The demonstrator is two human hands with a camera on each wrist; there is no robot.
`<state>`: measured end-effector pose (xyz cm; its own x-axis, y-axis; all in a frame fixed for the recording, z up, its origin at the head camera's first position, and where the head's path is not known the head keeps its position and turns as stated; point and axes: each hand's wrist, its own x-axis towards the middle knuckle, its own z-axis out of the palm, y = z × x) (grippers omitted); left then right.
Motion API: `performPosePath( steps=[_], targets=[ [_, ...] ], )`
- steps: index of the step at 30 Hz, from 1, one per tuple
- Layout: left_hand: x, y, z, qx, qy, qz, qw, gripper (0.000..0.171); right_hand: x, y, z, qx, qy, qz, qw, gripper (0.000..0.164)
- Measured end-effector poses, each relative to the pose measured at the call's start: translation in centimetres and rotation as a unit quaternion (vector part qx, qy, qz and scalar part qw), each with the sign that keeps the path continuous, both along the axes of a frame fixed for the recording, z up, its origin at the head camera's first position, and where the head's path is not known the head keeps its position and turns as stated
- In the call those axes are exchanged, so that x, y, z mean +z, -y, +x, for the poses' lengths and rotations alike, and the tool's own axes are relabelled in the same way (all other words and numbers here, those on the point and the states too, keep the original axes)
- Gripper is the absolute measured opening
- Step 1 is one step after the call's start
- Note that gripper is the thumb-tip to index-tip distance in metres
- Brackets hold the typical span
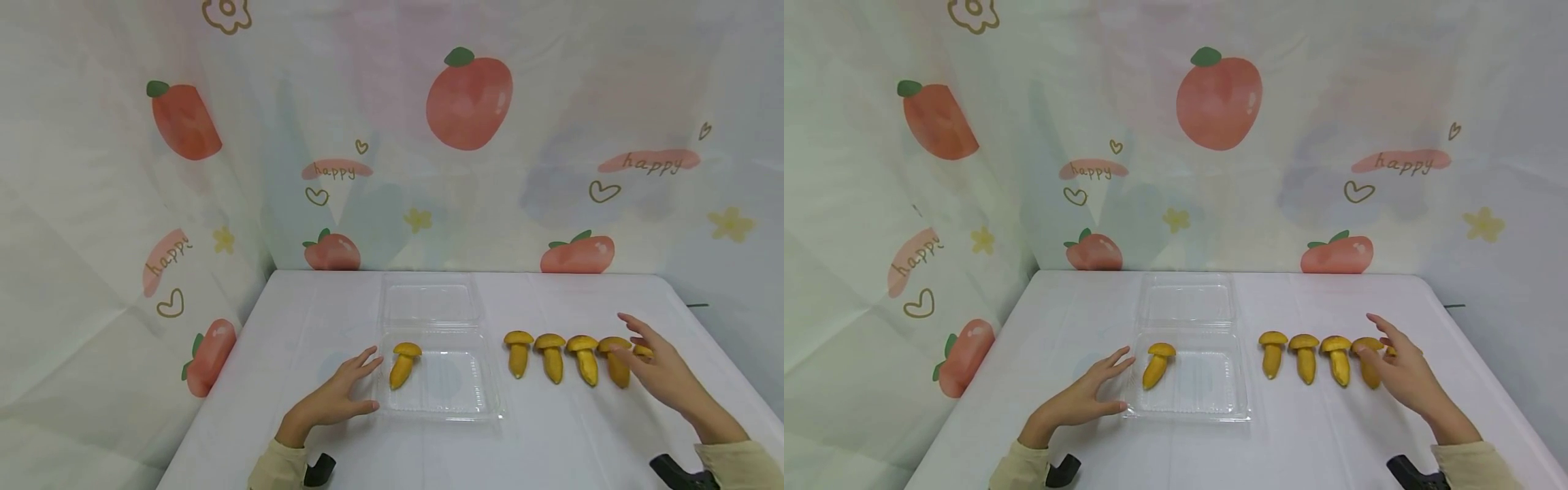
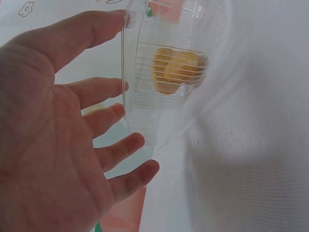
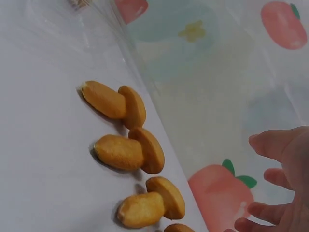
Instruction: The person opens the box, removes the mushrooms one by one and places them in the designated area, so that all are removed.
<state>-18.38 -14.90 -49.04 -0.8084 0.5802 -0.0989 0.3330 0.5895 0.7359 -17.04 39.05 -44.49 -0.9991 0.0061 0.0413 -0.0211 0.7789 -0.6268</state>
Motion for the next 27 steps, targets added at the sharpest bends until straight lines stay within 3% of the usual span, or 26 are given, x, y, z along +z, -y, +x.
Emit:
performPosePath(
  steps=[5,15,27],
  targets=[
    [0.1,-0.1,-0.1,0.002,0.003,-0.002,1.0000,0.078,-0.1,2.3,0.1,0.033,-0.032,-0.014,0.999,0.069],
    [0.0,0.0,0.2,-0.005,-0.004,0.005,1.0000,0.077,0.1,6.8,0.1,0.071,-0.030,-0.049,0.996,0.064],
    [-0.2,0.1,0.2,-0.007,-0.010,0.011,0.9999,0.078,0.4,11.6,-0.3,0.114,-0.057,-0.064,0.990,0.058]
  ],
)
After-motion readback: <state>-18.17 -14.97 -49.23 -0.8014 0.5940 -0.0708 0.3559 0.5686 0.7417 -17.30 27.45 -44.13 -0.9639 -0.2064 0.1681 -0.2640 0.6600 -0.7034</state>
